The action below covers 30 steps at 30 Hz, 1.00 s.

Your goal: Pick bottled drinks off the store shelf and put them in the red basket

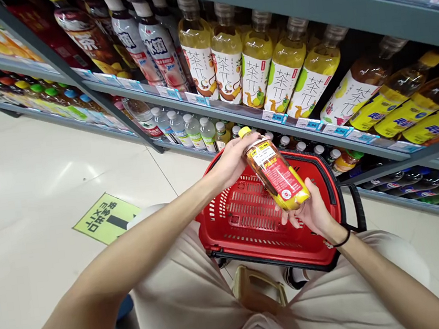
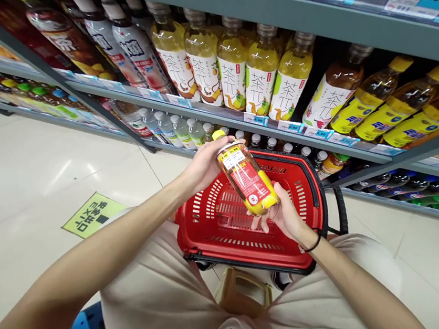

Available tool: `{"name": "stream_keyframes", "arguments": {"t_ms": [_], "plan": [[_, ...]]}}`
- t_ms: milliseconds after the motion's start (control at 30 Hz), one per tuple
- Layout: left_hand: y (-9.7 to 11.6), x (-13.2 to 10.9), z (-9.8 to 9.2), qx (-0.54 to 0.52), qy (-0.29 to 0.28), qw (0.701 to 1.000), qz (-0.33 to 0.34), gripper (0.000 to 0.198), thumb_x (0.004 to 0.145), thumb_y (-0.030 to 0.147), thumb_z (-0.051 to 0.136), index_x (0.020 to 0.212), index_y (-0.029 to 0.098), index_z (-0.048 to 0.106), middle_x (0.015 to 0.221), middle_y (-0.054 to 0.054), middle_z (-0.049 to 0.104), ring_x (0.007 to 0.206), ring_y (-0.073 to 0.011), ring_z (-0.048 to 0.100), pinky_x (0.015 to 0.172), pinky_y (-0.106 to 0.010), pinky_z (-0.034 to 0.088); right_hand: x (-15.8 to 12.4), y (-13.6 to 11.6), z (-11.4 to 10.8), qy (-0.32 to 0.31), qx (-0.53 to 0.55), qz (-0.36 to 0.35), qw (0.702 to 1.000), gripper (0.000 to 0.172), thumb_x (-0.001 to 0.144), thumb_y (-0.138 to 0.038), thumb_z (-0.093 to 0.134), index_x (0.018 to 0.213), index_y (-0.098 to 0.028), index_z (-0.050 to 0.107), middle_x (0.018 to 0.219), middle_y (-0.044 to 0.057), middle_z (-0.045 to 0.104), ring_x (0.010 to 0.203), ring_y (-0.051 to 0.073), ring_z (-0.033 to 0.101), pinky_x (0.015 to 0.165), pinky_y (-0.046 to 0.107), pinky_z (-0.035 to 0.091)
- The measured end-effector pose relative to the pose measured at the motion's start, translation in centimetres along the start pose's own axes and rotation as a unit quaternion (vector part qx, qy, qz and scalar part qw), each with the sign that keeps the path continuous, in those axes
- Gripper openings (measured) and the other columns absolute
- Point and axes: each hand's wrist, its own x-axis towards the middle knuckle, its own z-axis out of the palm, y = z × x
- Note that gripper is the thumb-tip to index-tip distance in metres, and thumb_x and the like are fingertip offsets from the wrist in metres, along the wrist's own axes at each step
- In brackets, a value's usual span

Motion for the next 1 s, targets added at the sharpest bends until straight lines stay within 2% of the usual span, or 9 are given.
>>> {"name": "stream_keyframes", "arguments": {"t_ms": [167, 267, 333, 400, 467, 567, 633, 767, 1000], "plan": [[-1.1, 0.3, -0.6, -0.005, 0.035, 0.997, -0.075, 0.039, 0.087, 0.051, 0.074, 0.098, 0.014, 0.076, 0.101, -0.009, 0.078, 0.084, -0.0182, 0.069, 0.082, -0.031, 0.054, -0.1, -0.6, -0.2, -0.028, 0.034, 0.008, 0.999, 0.067, 0.087, -0.082, 0.048, 0.097, -0.019, 0.070, 0.075, 0.011, 0.078, 0.054, 0.023, 0.071, 0.036, 0.023, 0.042], [-1.3, 0.5, -0.8, -0.015, 0.052, 0.995, -0.079, 0.035, 0.087, 0.049, 0.074, 0.097, 0.015, 0.074, 0.098, -0.007, 0.078, 0.083, -0.0179, 0.069, 0.081, -0.031, 0.054, 0.1, -0.5, -0.2, -0.021, 0.045, 0.000, 0.999, 0.066, 0.088, -0.081, 0.050, 0.101, -0.019, 0.069, 0.079, 0.012, 0.079, 0.056, 0.024, 0.072, 0.038, 0.025, 0.045], [-1.1, 0.6, -0.6, -0.017, 0.056, 0.996, -0.072, 0.032, 0.088, 0.046, 0.072, 0.097, 0.015, 0.074, 0.099, -0.007, 0.078, 0.085, -0.0190, 0.070, 0.083, -0.031, 0.055, 0.2, -0.4, -0.1, -0.008, 0.047, -0.011, 0.999, 0.065, 0.089, -0.080, 0.050, 0.104, -0.019, 0.070, 0.084, 0.012, 0.080, 0.066, 0.026, 0.077, 0.050, 0.030, 0.056], [-0.7, 0.7, -0.5, -0.029, 0.058, 0.997, -0.049, 0.027, 0.088, 0.040, 0.070, 0.095, 0.015, 0.073, 0.101, -0.008, 0.079, 0.089, -0.0198, 0.071, 0.087, -0.032, 0.056, 0.2, -0.1, 0.1, 0.010, 0.050, -0.028, 0.998, 0.062, 0.092, -0.077, 0.051, 0.110, -0.021, 0.070, 0.094, 0.011, 0.081, 0.084, 0.028, 0.080, 0.074, 0.040, 0.065], [-0.1, 0.8, -0.4, -0.052, 0.062, 0.996, -0.027, 0.024, 0.087, 0.037, 0.067, 0.093, 0.015, 0.072, 0.106, -0.009, 0.079, 0.092, -0.0206, 0.072, 0.093, -0.034, 0.056, 0.3, 0.2, 0.3, 0.027, 0.056, -0.053, 0.997, 0.055, 0.095, -0.071, 0.054, 0.117, -0.023, 0.069, 0.107, 0.009, 0.081, 0.099, 0.030, 0.079, 0.096, 0.051, 0.062], [0.8, 0.8, -0.5, -0.071, 0.071, 0.995, -0.020, 0.031, 0.086, 0.043, 0.064, 0.098, 0.016, 0.070, 0.113, -0.012, 0.078, 0.097, -0.0235, 0.073, 0.099, -0.040, 0.055, 0.4, 0.6, 0.3, 0.059, 0.052, -0.107, 0.991, 0.046, 0.096, -0.060, 0.063, 0.127, -0.027, 0.064, 0.134, 0.008, 0.072, 0.115, 0.031, 0.074, 0.103, 0.061, 0.058], [1.1, 0.8, -0.6, -0.071, 0.076, 0.994, -0.023, 0.038, 0.085, 0.049, 0.063, 0.102, 0.016, 0.070, 0.114, -0.013, 0.078, 0.103, -0.0268, 0.072, 0.100, -0.043, 0.055, 0.6, 0.7, 0.1, 0.093, 0.016, -0.145, 0.985, 0.054, 0.093, -0.055, 0.071, 0.137, -0.029, 0.057, 0.145, 0.009, 0.065, 0.123, 0.031, 0.070, 0.104, 0.061, 0.058], [1.4, 0.6, -0.9, -0.066, 0.065, 0.996, -0.012, 0.049, 0.082, 0.061, 0.061, 0.103, 0.017, 0.068, 0.112, -0.014, 0.077, 0.114, -0.0316, 0.070, 0.102, -0.044, 0.054, 0.8, 0.7, -0.7, 0.142, -0.105, -0.227, 0.958, 0.085, 0.083, -0.045, 0.085, 0.153, -0.026, 0.041, 0.145, 0.015, 0.063, 0.133, 0.031, 0.063, 0.111, 0.055, 0.054], [1.5, 0.3, -1.0, -0.063, 0.034, 0.997, -0.003, 0.059, 0.081, 0.069, 0.057, 0.111, 0.019, 0.066, 0.116, -0.014, 0.076, 0.123, -0.0352, 0.067, 0.102, -0.049, 0.054, 0.4, 1.1, -1.6, 0.166, -0.297, -0.362, 0.868, 0.072, 0.086, -0.029, 0.082, 0.151, -0.029, 0.050, 0.154, 0.012, 0.055, 0.145, 0.031, 0.052, 0.115, 0.051, 0.053]]}}
